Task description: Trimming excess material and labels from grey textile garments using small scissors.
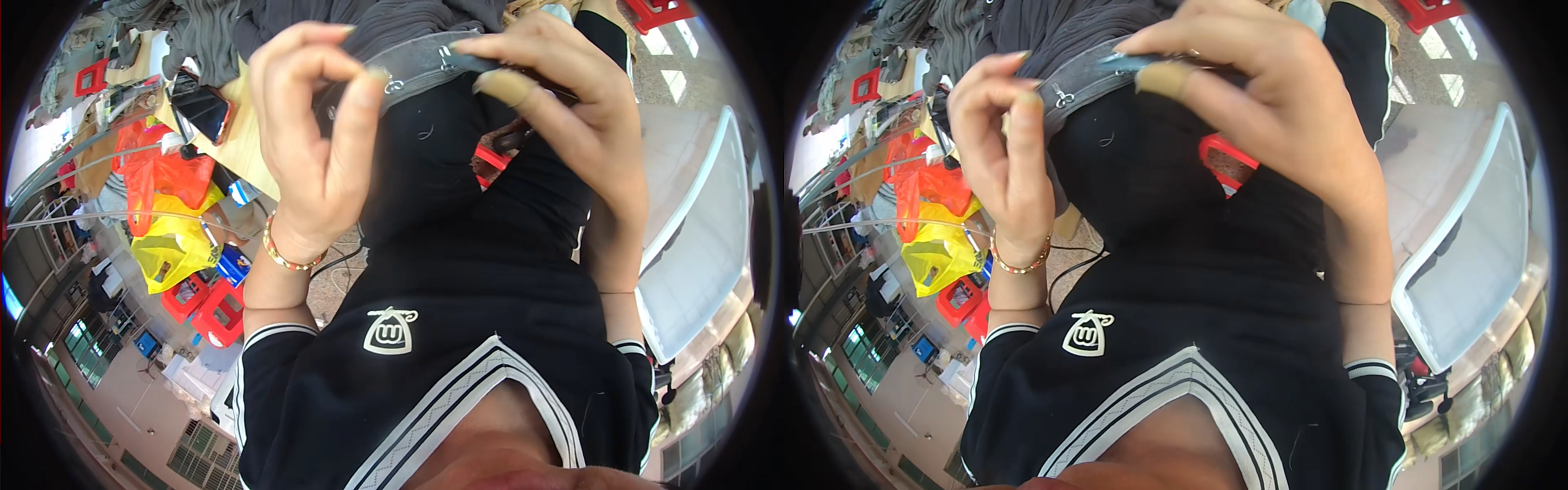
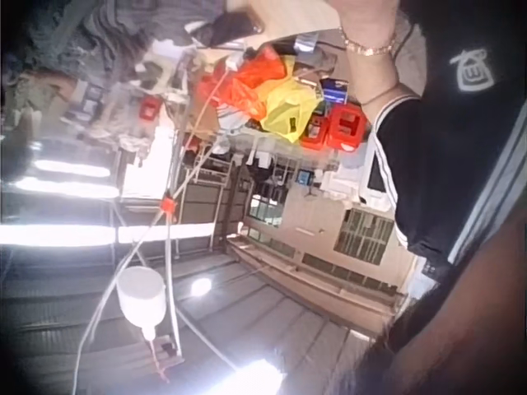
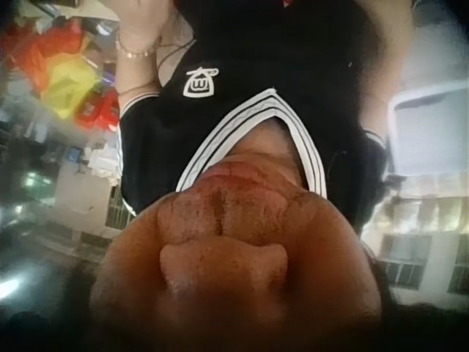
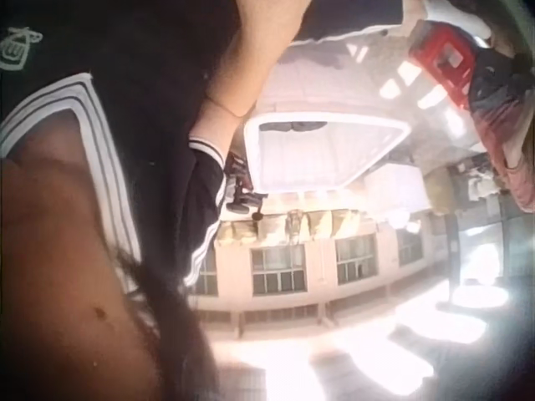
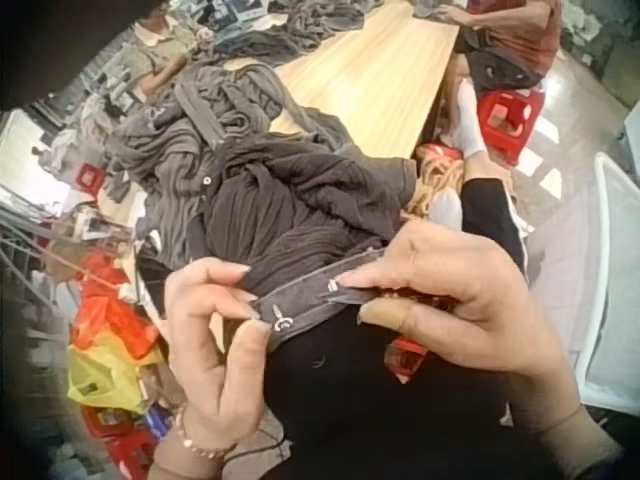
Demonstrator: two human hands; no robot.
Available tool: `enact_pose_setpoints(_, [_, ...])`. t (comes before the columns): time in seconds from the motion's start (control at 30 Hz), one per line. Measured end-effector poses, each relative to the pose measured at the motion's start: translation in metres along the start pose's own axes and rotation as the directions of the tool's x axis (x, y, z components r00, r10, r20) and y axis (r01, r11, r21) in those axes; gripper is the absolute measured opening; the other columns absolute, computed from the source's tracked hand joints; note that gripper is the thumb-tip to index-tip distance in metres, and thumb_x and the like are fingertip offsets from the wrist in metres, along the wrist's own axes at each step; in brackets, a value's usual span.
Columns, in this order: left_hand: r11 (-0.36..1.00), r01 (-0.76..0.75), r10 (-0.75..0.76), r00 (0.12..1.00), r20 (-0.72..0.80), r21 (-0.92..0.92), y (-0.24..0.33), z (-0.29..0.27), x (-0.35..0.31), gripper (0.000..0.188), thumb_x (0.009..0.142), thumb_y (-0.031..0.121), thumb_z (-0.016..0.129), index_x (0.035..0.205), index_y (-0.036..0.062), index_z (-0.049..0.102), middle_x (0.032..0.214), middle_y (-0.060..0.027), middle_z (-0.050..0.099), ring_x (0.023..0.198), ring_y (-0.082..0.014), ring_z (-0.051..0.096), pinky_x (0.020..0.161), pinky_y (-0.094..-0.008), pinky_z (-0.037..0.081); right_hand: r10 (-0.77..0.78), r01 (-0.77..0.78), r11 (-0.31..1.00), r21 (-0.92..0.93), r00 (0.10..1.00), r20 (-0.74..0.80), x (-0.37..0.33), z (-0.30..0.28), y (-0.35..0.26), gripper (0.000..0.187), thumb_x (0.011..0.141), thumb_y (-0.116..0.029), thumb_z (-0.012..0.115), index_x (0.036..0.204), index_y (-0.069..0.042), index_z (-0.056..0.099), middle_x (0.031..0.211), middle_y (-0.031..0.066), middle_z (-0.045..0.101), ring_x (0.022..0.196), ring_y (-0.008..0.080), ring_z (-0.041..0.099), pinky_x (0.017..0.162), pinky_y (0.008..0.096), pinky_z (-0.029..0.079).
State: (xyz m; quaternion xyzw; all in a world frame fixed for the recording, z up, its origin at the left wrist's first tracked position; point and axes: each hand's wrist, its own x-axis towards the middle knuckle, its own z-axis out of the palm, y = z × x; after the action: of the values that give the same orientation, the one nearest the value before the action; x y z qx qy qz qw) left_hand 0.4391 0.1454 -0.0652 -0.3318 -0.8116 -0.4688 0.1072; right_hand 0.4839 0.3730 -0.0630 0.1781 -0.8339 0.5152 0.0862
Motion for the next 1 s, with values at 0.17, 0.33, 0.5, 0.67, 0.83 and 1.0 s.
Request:
enact_pose_setpoints(0.17, [0.969, -0.076, 0.084, 0.996, -0.021, 0.235, -0.009, -0.009, -0.025, 0.039, 0.071, 0.011, 0.082, 0.099, 0.0026, 0.057, 0.096, -0.0118, 0.055, 0.089, -0.0251, 0.053, 0.075, -0.0316, 0.045, 0.252, -0.205, 0.924, 0.324, 0.961, -0.111, -0.021, 0.003, 0.027, 0.033, 0.086, -0.002, 0.062, 0.118, 0.004, 0.063, 0.099, 0.0032, 0.06, 0.089, 0.0095, 0.054, 0.08, 0.0203, 0.04])
enact_pose_setpoints(0.33, [1.0, -0.006, 0.007, 1.0, 0.018, -0.015, -0.025, -0.034, -0.041, 0.027, 0.072, 0.0, 0.077, 0.093, 0.0011, 0.06, 0.088, -0.0111, 0.061, 0.08, -0.0216, 0.058, 0.07, -0.029, 0.047, 0.306, -0.294, 0.891, 0.346, 0.952, 0.02, -0.022, 0.014, 0.033, 0.033, 0.087, -0.003, 0.061, 0.118, 0.004, 0.062, 0.105, 0.0042, 0.06, 0.092, 0.0091, 0.054, 0.081, 0.0206, 0.04])
enact_pose_setpoints(0.5, [0.987, 0.066, -0.05, 0.993, 0.109, -0.146, -0.031, -0.063, -0.07, 0.028, 0.07, -0.004, 0.076, 0.093, 0.0017, 0.061, 0.085, -0.0115, 0.063, 0.077, -0.0212, 0.059, 0.068, -0.0282, 0.048, 0.152, -0.164, 0.964, 0.21, 0.986, 0.071, -0.01, 0.015, 0.008, 0.037, 0.079, -0.009, 0.064, 0.112, 0.007, 0.064, 0.098, 0.0071, 0.057, 0.088, 0.0133, 0.051, 0.076, 0.0218, 0.036])
enact_pose_setpoints(0.67, [0.99, 0.115, -0.093, 0.968, 0.233, -0.084, -0.035, -0.065, -0.07, 0.028, 0.066, 0.008, 0.082, 0.089, 0.0015, 0.067, 0.094, -0.0107, 0.06, 0.084, -0.021, 0.059, 0.071, -0.0288, 0.047, 0.103, -0.116, 0.983, 0.144, 0.99, 0.097, -0.002, 0.019, 0.005, 0.04, 0.078, -0.012, 0.065, 0.112, 0.007, 0.064, 0.097, 0.007, 0.057, 0.087, 0.0132, 0.049, 0.075, 0.0223, 0.035])
enact_pose_setpoints(0.83, [0.992, -0.114, 0.109, 0.99, 0.087, 0.051, -0.021, -0.051, -0.039, 0.041, 0.068, 0.018, 0.084, 0.099, -0.0006, 0.065, 0.108, -0.0146, 0.058, 0.099, -0.0244, 0.057, 0.084, -0.034, 0.048, 0.16, -0.172, 0.958, 0.231, 0.985, 0.068, -0.003, 0.024, 0.009, 0.039, 0.079, -0.01, 0.065, 0.114, 0.007, 0.064, 0.101, 0.0069, 0.058, 0.087, 0.0125, 0.049, 0.076, 0.0219, 0.036])
enact_pose_setpoints(1.0, [0.962, -0.216, 0.188, 0.968, 0.165, 0.165, -0.009, -0.028, -0.016, 0.037, 0.067, 0.005, 0.082, 0.102, 0.0025, 0.071, 0.102, -0.0114, 0.064, 0.092, -0.022, 0.062, 0.075, -0.0296, 0.05, 0.146, -0.155, 0.963, 0.22, 0.988, 0.057, -0.008, 0.021, 0.011, 0.039, 0.079, -0.009, 0.065, 0.115, 0.007, 0.063, 0.098, 0.0056, 0.057, 0.086, 0.0119, 0.048, 0.076, 0.0216, 0.035])
